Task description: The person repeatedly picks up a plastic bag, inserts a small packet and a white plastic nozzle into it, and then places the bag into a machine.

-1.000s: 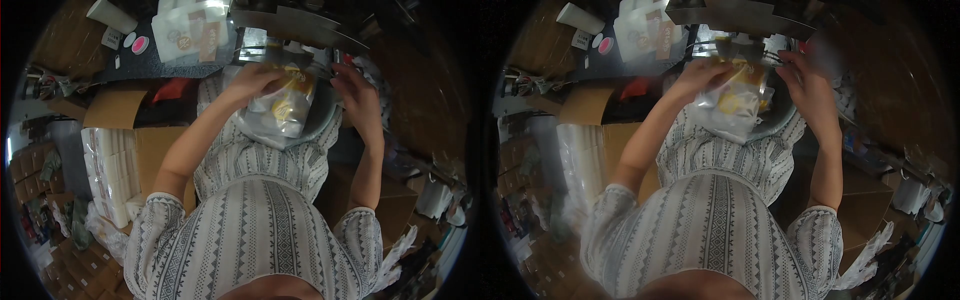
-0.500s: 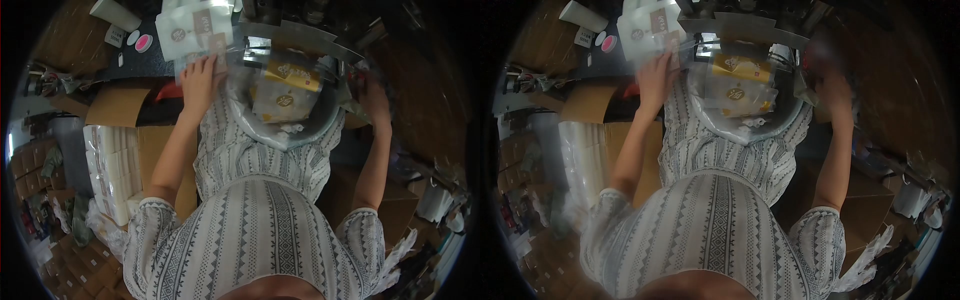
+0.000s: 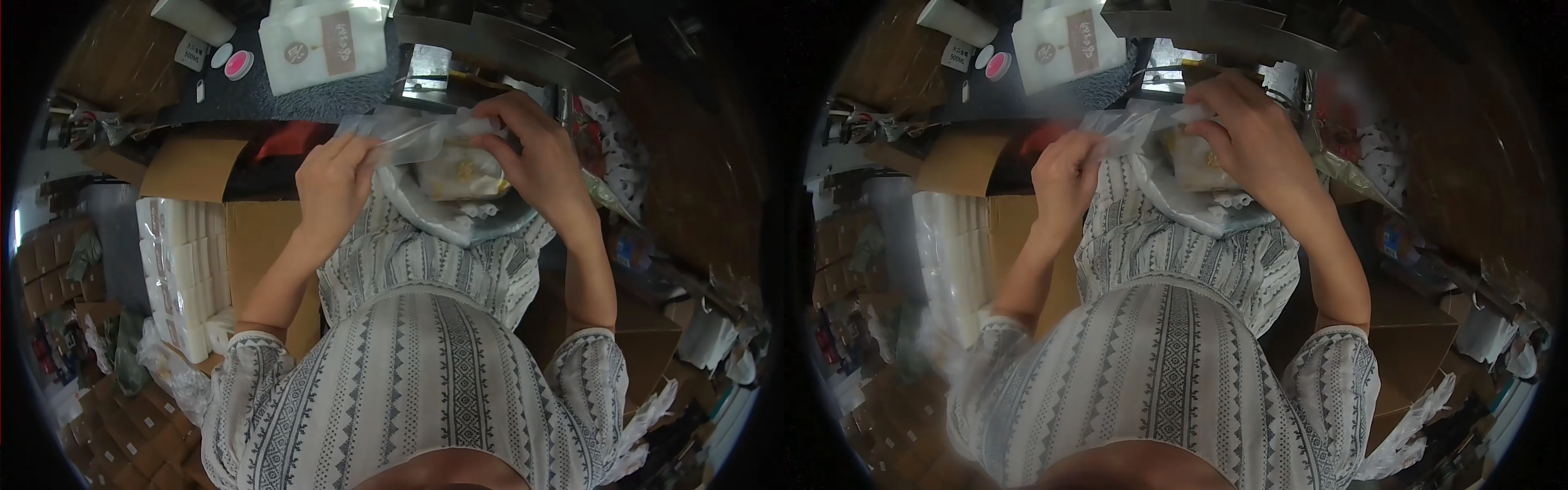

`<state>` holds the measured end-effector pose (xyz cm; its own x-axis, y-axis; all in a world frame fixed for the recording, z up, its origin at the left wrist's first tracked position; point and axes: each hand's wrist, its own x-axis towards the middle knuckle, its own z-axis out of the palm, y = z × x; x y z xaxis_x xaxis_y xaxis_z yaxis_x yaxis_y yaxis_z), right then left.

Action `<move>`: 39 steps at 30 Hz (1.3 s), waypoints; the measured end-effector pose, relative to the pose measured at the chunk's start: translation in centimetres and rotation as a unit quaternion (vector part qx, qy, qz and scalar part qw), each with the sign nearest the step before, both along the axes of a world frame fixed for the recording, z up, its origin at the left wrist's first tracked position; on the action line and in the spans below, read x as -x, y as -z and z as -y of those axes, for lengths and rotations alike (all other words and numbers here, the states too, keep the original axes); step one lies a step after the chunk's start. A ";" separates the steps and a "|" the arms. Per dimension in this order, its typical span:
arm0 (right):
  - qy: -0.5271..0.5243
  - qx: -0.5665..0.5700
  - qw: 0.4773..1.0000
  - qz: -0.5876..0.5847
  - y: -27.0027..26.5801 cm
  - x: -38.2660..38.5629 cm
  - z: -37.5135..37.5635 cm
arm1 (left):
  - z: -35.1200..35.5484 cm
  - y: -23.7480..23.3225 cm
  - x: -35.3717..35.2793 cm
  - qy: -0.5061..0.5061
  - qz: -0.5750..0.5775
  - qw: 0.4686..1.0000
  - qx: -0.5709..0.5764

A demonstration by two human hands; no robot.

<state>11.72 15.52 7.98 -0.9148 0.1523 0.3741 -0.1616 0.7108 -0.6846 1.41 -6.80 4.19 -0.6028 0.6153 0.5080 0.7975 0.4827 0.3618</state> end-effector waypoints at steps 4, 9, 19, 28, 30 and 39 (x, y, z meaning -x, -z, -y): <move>0.000 0.030 0.999 0.045 0.1 -0.8 -0.3 | -0.6 0.4 -0.3 0.060 0.053 0.997 0.008; 0.022 0.021 0.996 0.088 -0.1 -1.5 -1.1 | -1.2 0.5 -0.6 0.070 0.058 0.995 0.030; 0.076 0.068 0.992 0.070 2.2 -1.0 -1.7 | -3.8 2.8 -1.4 0.115 0.519 0.847 0.015; -0.001 0.027 0.999 -0.018 2.4 -5.4 2.0 | -8.9 2.8 1.0 0.084 0.700 0.700 -0.110; -0.118 -0.030 0.991 0.057 6.0 -6.7 3.9 | -8.8 3.0 0.7 0.075 0.692 0.709 -0.113; -0.068 0.322 0.937 0.115 35.6 -1.7 2.9 | -4.9 0.0 8.6 -0.002 0.428 0.903 0.040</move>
<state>13.42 12.64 -27.59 -0.9873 0.1548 0.0350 -0.0160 0.1226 -0.9923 -7.15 -1.89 4.16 -0.7556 0.6262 -0.1922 0.2398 0.5375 0.8084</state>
